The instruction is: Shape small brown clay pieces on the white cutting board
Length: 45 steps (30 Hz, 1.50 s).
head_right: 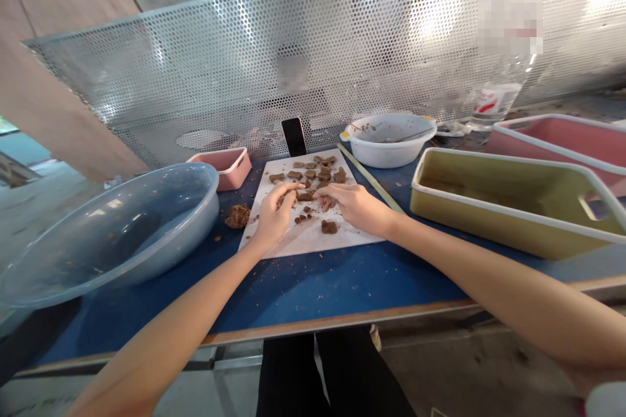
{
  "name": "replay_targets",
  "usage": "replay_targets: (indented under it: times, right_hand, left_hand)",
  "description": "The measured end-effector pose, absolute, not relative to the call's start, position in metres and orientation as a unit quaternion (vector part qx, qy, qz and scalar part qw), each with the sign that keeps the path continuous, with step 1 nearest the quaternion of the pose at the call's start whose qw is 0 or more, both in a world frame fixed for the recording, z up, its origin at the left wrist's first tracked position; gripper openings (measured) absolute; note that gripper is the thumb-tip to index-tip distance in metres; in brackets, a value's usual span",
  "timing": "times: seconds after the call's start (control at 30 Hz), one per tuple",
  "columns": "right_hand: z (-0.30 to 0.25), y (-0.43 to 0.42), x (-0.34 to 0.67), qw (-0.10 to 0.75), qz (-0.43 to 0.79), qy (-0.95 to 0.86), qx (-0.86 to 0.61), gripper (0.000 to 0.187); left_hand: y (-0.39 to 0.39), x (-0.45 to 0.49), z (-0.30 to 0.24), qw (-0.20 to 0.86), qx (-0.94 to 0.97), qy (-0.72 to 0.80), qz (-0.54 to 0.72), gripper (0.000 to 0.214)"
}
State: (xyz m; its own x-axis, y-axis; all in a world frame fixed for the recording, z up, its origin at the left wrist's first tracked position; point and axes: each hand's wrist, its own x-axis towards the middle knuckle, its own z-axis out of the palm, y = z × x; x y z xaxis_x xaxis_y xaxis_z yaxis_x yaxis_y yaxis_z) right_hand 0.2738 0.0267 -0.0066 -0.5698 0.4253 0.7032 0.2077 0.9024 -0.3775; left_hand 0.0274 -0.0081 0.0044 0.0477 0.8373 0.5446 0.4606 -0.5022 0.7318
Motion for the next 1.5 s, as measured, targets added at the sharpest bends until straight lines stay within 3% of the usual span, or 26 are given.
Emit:
replay_targets:
  times: [0.1, 0.27, 0.6, 0.83, 1.03, 1.3, 1.4, 1.5]
  right_hand:
    - [-0.002, 0.024, 0.273, 0.424, 0.127, -0.877, -0.185, 0.051]
    - [0.003, 0.02, 0.27, 0.413, 0.112, -0.876, -0.22, 0.017]
    - [0.001, 0.014, 0.27, 0.46, 0.09, -0.846, -0.254, 0.004]
    - [0.0, 0.019, 0.273, 0.436, 0.117, -0.866, -0.216, 0.033]
    - [0.001, 0.015, 0.271, 0.445, 0.094, -0.853, -0.257, 0.003]
    - [0.004, 0.014, 0.27, 0.477, 0.03, -0.834, -0.275, 0.041]
    - [0.006, 0.014, 0.271, 0.472, 0.023, -0.84, -0.267, 0.039]
    - [0.006, 0.015, 0.271, 0.468, 0.049, -0.841, -0.267, 0.025]
  left_hand:
    - [-0.007, 0.027, 0.003, 0.181, 0.699, 0.461, 0.516, 0.025]
    - [-0.006, 0.027, 0.003, 0.176, 0.701, 0.461, 0.515, 0.025]
    - [-0.004, 0.026, 0.0, 0.169, 0.707, 0.451, 0.518, 0.024]
    - [-0.001, 0.025, -0.003, 0.171, 0.706, 0.447, 0.523, 0.025]
    - [-0.002, 0.025, -0.003, 0.172, 0.705, 0.453, 0.518, 0.026]
    - [-0.006, 0.026, 0.001, 0.168, 0.706, 0.46, 0.511, 0.025]
    - [-0.006, 0.026, 0.002, 0.169, 0.709, 0.458, 0.508, 0.024]
    - [-0.006, 0.026, 0.002, 0.171, 0.711, 0.455, 0.509, 0.023]
